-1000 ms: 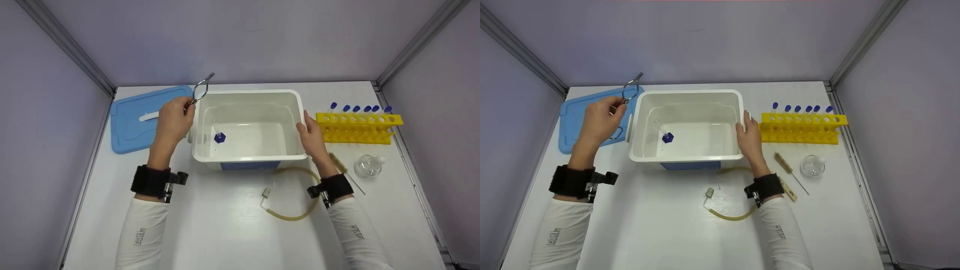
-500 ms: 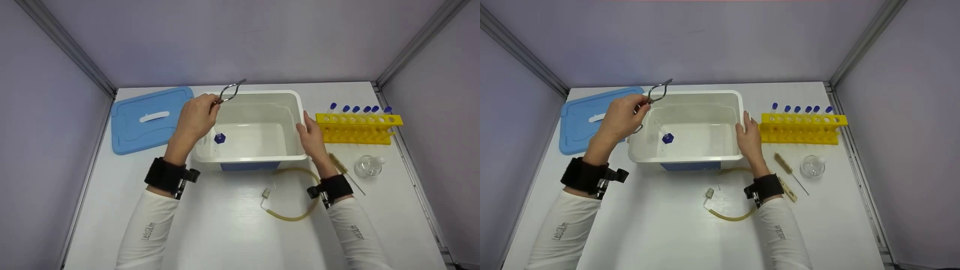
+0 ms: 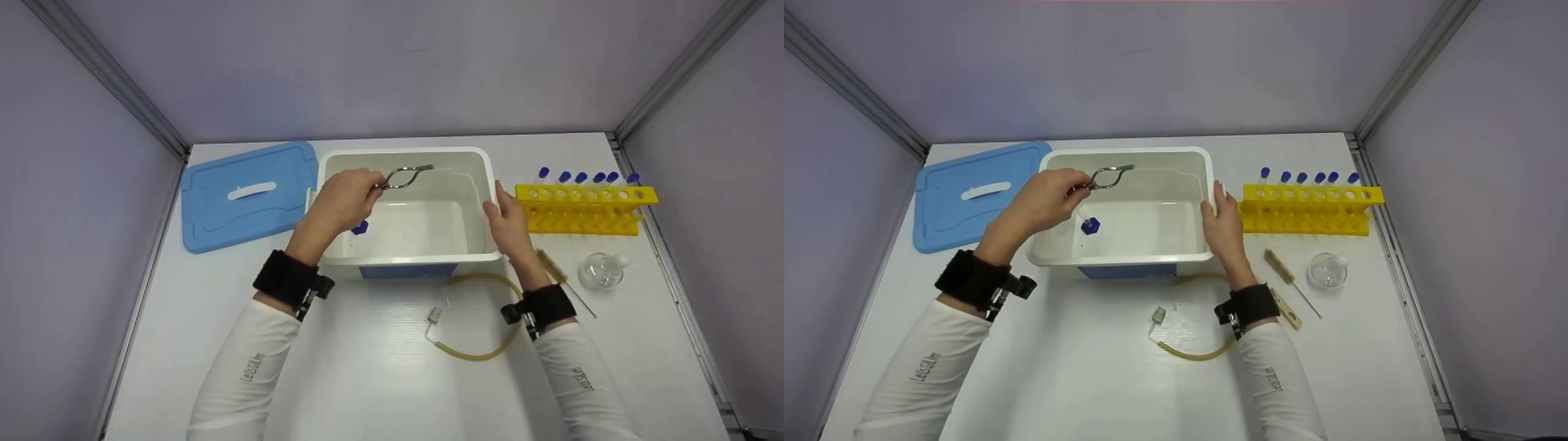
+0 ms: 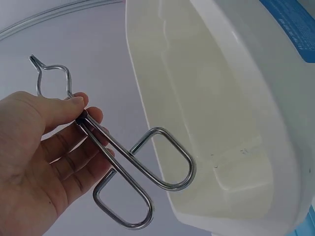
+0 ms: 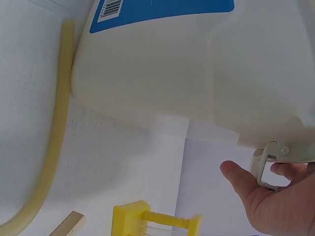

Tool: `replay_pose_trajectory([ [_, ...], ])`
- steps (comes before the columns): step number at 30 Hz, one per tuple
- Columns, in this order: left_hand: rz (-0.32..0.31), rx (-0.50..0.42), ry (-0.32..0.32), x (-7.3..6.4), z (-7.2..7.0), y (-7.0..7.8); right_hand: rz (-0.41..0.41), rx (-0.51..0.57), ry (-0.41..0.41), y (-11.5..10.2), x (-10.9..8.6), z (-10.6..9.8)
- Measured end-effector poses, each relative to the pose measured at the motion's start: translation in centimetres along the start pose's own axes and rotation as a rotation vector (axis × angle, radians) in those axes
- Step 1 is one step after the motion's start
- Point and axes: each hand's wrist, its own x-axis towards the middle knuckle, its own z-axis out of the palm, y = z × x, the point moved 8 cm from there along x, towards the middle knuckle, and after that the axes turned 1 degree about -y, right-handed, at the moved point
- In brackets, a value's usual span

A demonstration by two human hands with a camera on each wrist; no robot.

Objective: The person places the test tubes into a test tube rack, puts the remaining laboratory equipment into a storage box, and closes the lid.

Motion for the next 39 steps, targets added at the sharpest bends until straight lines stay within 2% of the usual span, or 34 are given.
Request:
replay_pose_trajectory([
  [3,0.004,0.02,-0.056,0.2,1.0,-0.1,-0.004,0.001,-0.001,-0.1,-0.1,0.0],
  [7,0.006,0.042,-0.123,0.3,2.3,-0.3,0.023,-0.005,-0.011,-1.8,-0.8,-0.1],
  [10,0.018,0.063,-0.163,0.4,3.2,-0.4,0.028,-0.006,-0.007,-2.0,-0.8,-0.1],
  [14,0.028,0.08,-0.219,0.4,4.3,-0.5,0.004,-0.005,0.007,-0.4,-0.1,0.0],
  [17,0.015,0.074,-0.26,0.3,5.0,-0.9,-0.003,-0.005,0.005,-0.2,0.0,0.0],
  [23,-0.011,0.072,-0.322,0.1,6.1,-1.9,-0.02,-0.03,0.01,-0.3,0.1,0.0],
  [30,-0.023,0.085,-0.384,0.3,7.5,-2.0,-0.003,-0.035,0.015,-0.2,0.0,-0.1],
  [35,-0.067,0.111,-0.466,0.1,9.0,-2.3,0.007,-0.037,0.013,-0.2,-0.1,0.0],
  [39,-0.079,0.12,-0.498,-0.1,9.9,-2.4,-0.002,-0.024,0.016,-0.3,-0.1,0.0],
])
